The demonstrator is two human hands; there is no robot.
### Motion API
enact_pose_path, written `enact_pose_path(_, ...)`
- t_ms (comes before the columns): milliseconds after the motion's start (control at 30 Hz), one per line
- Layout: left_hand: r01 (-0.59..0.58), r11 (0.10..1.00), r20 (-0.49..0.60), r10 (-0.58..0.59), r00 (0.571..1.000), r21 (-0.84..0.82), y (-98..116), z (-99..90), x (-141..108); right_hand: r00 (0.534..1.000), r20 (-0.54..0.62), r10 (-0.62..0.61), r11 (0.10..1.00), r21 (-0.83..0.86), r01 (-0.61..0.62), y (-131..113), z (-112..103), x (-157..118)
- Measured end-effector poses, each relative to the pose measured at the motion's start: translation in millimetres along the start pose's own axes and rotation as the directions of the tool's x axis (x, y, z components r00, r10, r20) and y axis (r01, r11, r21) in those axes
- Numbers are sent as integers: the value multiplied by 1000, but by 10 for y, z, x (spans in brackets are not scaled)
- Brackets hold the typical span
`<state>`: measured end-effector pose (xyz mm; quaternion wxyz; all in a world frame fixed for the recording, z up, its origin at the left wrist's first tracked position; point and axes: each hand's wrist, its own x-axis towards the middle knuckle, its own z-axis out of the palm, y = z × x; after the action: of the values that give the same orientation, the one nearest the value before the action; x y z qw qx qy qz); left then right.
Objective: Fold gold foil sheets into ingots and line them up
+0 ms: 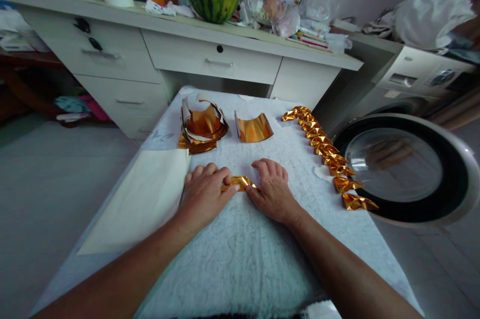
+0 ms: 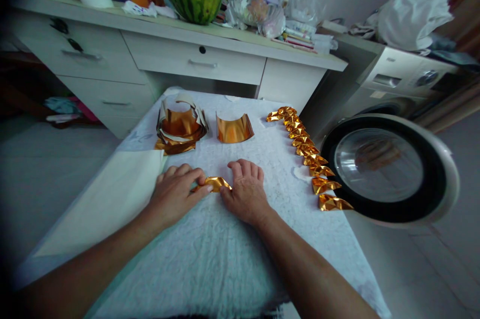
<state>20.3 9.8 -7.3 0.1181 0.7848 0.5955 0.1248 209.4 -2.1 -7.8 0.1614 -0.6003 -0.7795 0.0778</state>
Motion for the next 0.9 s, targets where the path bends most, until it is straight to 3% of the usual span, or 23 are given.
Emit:
enact_pose_path(433,35,994,106,-24,994,-103,-53,-79,53,999,37,11,1000,28,-12,23,-11,-3)
enact_pose_path(900,0,985,111,20,994,-175,-118,-76,45,986,169,-12,995,96,-5,111,-110,9)
